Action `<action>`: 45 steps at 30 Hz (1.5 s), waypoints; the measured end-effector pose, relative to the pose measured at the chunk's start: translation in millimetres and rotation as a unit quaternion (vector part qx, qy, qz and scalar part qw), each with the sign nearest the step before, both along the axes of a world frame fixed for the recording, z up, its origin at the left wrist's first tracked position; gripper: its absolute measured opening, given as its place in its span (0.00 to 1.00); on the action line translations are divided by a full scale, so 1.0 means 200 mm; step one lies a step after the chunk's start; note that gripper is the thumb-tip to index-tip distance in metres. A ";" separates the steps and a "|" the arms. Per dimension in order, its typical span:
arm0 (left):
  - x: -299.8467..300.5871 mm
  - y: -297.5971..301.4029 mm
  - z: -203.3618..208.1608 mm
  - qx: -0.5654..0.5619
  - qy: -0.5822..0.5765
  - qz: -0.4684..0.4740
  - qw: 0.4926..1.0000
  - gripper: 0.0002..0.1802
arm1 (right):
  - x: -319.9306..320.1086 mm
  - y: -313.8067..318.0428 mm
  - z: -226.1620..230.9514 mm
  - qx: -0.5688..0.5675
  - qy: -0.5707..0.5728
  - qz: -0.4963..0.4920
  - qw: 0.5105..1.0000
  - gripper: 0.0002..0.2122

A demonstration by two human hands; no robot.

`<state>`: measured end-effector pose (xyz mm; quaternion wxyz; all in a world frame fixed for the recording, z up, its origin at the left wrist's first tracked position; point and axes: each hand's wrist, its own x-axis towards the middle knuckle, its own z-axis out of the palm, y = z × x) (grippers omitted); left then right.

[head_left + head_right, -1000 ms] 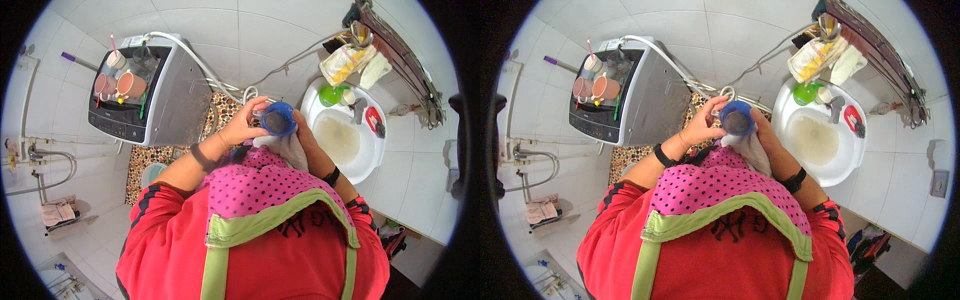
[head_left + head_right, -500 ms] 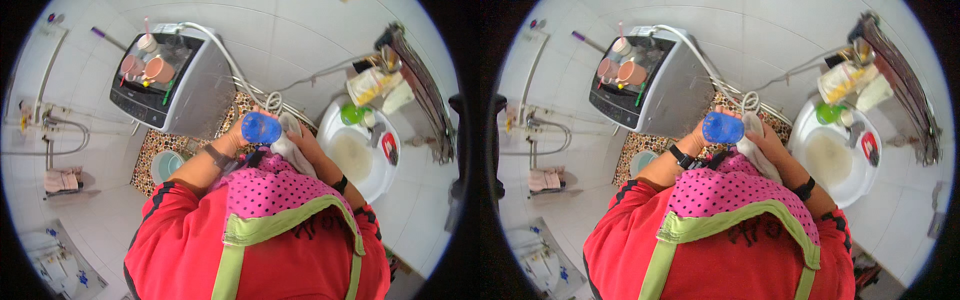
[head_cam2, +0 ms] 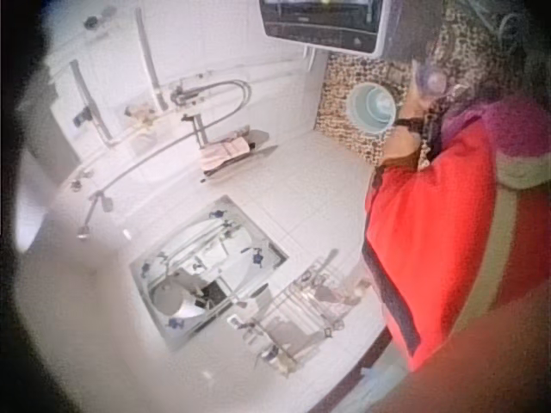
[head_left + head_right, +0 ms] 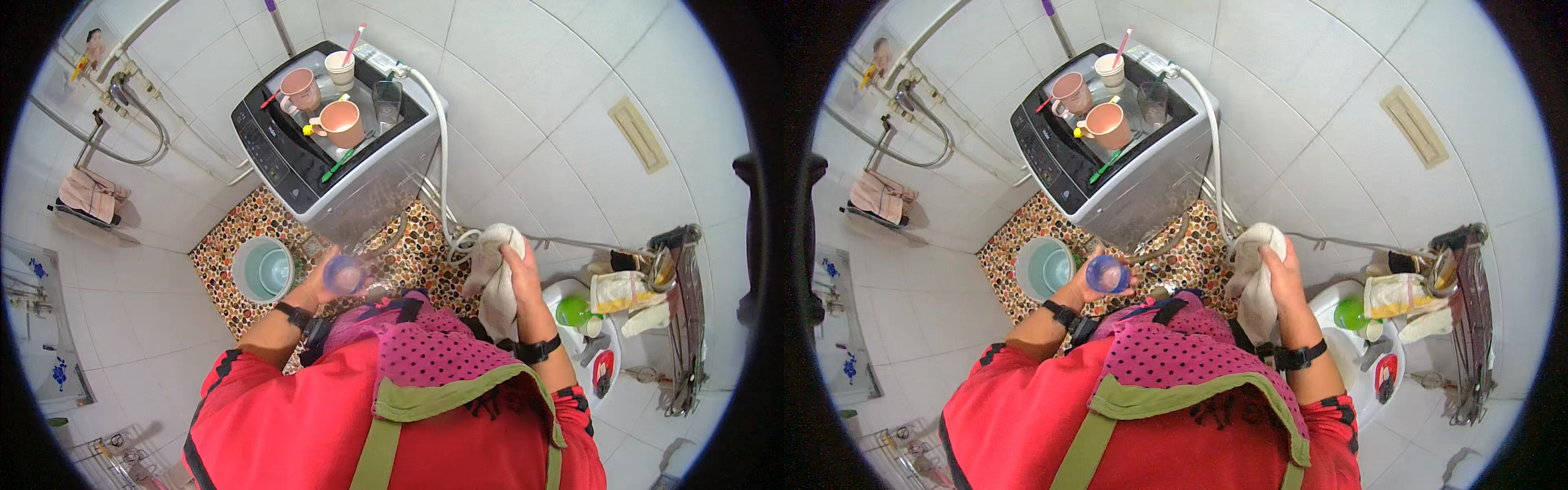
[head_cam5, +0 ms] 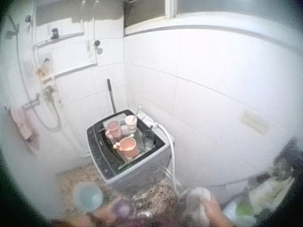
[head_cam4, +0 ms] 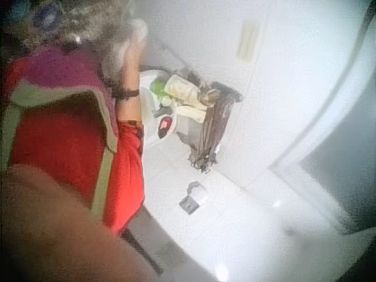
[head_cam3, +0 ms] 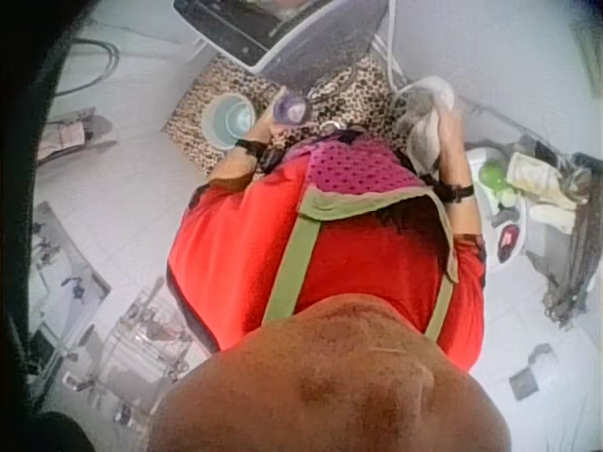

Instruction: The person washes several cups and a straw at a bathroom sink using a cloth and a steel wool scrubber, then dries them with a towel and places them on top of a washing machine. The person also scrubs and rinses a blue plastic cup.

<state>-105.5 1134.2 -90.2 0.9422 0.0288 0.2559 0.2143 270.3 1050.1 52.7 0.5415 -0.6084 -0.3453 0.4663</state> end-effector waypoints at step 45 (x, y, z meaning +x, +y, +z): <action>0.84 0.32 -0.05 -0.033 0.019 -0.354 0.934 0.32 | -0.35 -1.70 -0.65 -0.227 -0.022 -0.389 0.892 0.11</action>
